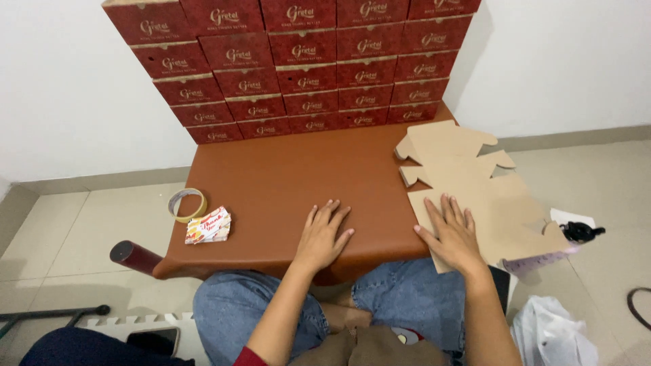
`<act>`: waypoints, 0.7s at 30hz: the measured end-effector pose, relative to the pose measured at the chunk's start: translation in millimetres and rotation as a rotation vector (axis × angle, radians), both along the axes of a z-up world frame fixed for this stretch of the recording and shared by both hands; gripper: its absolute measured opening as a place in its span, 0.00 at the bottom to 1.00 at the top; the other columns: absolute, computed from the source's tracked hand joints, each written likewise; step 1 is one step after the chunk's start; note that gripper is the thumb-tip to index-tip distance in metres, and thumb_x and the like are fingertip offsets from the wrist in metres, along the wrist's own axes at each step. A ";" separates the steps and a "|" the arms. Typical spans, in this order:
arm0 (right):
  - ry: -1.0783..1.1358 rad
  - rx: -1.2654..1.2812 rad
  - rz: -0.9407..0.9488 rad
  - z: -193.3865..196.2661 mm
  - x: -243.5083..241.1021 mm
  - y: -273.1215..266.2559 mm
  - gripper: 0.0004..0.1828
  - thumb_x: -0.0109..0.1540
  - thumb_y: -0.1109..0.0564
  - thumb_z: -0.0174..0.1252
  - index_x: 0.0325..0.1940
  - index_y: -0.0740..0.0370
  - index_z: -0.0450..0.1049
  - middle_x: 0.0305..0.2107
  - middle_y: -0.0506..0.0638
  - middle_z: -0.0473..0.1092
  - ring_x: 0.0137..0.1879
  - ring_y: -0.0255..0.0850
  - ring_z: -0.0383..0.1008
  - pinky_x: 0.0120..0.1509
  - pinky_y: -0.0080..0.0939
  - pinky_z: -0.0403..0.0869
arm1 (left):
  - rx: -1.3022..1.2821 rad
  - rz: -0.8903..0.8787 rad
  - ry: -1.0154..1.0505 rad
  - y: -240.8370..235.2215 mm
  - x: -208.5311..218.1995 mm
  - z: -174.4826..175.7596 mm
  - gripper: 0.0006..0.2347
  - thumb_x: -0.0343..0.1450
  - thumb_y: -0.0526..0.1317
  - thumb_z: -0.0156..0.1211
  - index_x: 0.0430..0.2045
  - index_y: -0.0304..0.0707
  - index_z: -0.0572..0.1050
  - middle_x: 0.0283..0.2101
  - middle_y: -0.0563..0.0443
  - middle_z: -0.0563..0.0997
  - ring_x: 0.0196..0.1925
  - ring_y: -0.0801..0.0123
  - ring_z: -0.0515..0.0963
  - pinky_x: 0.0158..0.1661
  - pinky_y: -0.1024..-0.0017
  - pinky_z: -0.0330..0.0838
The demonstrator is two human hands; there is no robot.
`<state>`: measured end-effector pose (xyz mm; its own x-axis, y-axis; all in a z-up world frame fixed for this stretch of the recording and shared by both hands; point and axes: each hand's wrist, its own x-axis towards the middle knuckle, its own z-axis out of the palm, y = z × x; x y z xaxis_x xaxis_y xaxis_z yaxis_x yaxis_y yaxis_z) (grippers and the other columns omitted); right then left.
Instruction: The person assembles flat cardboard pieces into small boxes by folding the sides and tucking the flaps. They place a small wrapped item inside each box, close the lid, and stack the finished boxes against a wall.
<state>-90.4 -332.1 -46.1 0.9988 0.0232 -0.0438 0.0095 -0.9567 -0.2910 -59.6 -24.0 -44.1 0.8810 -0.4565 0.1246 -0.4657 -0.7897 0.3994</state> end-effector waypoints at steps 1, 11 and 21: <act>0.008 0.000 -0.008 -2.5 -1.5 0.0 0.39 0.68 0.31 0.41 0.80 0.48 0.49 0.76 0.66 0.41 0.82 0.56 0.33 0.79 0.65 0.31 | 0.000 -0.008 0.008 0.9 -0.8 -3.6 0.22 0.77 0.52 0.47 0.65 0.47 0.64 0.68 0.42 0.63 0.75 0.56 0.56 0.72 0.51 0.40; -0.055 0.024 -0.016 -13.6 -2.1 -2.3 0.46 0.63 0.23 0.44 0.79 0.45 0.50 0.76 0.65 0.43 0.82 0.55 0.35 0.79 0.65 0.32 | -0.108 0.034 -0.087 4.4 0.5 -22.7 0.18 0.74 0.49 0.53 0.59 0.50 0.72 0.64 0.47 0.70 0.72 0.60 0.64 0.72 0.54 0.46; -0.057 0.074 -0.008 -26.2 3.9 -11.8 0.45 0.63 0.23 0.45 0.80 0.41 0.50 0.76 0.63 0.42 0.82 0.53 0.34 0.79 0.64 0.30 | -0.157 0.047 -0.149 6.1 6.6 -41.0 0.16 0.73 0.46 0.55 0.56 0.52 0.75 0.61 0.50 0.74 0.69 0.60 0.68 0.71 0.57 0.52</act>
